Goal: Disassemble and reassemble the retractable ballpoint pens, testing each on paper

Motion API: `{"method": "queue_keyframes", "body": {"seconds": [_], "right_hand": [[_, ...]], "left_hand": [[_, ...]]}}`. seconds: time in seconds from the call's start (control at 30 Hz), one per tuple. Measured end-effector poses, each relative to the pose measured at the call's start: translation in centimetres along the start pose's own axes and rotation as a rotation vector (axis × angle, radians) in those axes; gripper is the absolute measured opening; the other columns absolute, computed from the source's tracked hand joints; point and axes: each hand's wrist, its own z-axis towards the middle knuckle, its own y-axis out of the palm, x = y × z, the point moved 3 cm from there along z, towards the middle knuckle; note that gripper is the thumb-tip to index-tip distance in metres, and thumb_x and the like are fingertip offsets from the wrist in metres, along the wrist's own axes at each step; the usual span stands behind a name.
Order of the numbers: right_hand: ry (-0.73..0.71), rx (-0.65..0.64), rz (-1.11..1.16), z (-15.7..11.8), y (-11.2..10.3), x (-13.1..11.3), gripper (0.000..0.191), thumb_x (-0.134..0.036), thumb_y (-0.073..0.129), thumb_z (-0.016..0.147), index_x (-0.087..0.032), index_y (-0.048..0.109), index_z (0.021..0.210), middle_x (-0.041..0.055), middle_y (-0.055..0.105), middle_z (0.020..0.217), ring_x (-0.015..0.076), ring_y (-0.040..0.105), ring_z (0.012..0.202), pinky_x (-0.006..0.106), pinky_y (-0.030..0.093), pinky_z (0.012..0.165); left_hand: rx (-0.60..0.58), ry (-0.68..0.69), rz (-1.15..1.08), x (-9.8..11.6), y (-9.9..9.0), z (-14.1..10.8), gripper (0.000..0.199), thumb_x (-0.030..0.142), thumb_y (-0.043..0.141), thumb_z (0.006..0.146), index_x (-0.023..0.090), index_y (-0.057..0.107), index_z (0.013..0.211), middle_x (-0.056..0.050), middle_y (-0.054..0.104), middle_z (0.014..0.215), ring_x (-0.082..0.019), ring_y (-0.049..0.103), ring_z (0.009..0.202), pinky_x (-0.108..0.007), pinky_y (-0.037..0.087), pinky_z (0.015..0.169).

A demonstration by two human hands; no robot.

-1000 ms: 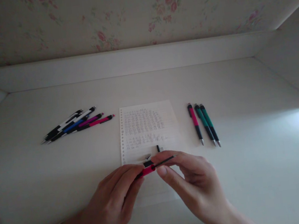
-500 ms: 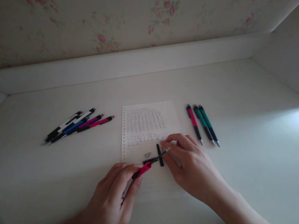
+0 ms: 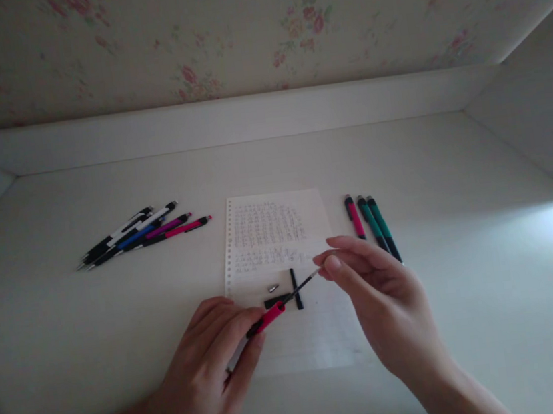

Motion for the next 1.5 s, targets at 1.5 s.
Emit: {"method": "queue_keyframes", "body": {"seconds": [1.5], "right_hand": [[-0.064,-0.198,-0.250,-1.9,1.5,-0.4,0.030,-0.025,0.081,0.085,-0.032,0.074,0.113,-0.0009,0.082,0.089,0.0135,0.079,0.079,0.017,0.063,0.076]], "left_hand": [[-0.043,-0.004,0.013,0.3,-0.1,0.2,0.023,0.007,0.056,0.097,0.013,0.059,0.119,-0.009,0.073,0.096,-0.024,0.066,0.084,-0.043,0.052,0.082]]}}
